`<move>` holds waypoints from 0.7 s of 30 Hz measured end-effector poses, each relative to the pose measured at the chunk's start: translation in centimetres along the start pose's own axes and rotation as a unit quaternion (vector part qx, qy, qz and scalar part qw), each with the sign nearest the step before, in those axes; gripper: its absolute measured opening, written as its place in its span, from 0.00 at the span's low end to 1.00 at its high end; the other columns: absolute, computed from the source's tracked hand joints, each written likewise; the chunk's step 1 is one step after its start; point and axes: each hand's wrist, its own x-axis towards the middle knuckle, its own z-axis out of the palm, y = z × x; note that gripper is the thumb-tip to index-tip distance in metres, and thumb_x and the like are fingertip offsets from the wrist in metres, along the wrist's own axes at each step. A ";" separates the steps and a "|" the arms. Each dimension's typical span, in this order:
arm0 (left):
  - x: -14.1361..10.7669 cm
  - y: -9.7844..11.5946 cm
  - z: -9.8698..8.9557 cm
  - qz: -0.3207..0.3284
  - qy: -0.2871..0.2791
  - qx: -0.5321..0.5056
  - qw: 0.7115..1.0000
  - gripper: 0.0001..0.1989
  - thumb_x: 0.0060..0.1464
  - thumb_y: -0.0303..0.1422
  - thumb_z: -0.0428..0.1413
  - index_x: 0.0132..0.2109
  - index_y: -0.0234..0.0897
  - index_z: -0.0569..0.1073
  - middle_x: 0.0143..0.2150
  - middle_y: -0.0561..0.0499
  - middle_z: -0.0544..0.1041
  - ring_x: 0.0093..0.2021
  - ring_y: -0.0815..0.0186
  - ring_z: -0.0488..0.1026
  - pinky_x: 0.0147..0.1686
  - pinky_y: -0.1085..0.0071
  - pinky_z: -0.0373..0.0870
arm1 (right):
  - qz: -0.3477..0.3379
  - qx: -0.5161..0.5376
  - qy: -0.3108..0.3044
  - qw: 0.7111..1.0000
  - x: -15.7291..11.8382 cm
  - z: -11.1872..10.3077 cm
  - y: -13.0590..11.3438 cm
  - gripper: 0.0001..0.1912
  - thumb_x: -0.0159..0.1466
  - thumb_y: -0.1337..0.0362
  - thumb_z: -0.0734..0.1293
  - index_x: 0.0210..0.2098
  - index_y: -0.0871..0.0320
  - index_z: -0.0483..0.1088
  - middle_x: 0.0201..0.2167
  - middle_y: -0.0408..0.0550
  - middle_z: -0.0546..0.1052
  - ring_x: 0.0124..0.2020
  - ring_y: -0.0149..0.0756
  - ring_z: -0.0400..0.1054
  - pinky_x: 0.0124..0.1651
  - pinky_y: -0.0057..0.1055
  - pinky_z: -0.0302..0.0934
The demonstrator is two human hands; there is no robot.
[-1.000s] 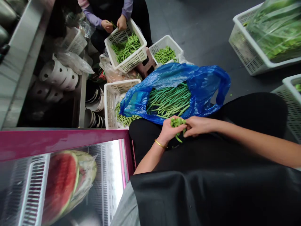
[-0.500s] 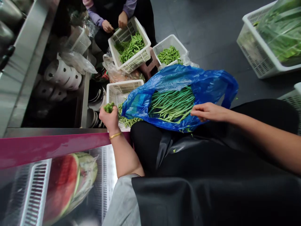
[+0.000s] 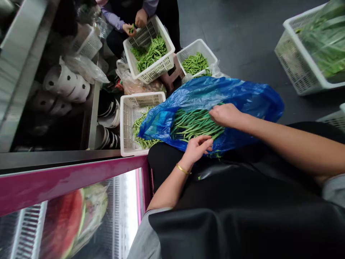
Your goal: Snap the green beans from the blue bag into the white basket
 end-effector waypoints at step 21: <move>-3.7 2.4 -3.0 0.061 0.138 -0.264 0.953 0.12 0.56 0.37 0.58 0.31 0.29 0.73 0.23 0.50 0.76 0.21 0.72 0.73 0.22 0.78 0.69 | -0.208 0.418 -0.002 0.885 -9.2 3.9 -2.2 0.19 0.64 0.53 0.59 0.40 0.59 0.75 0.37 0.52 0.76 0.38 0.39 0.71 0.43 0.33 0.63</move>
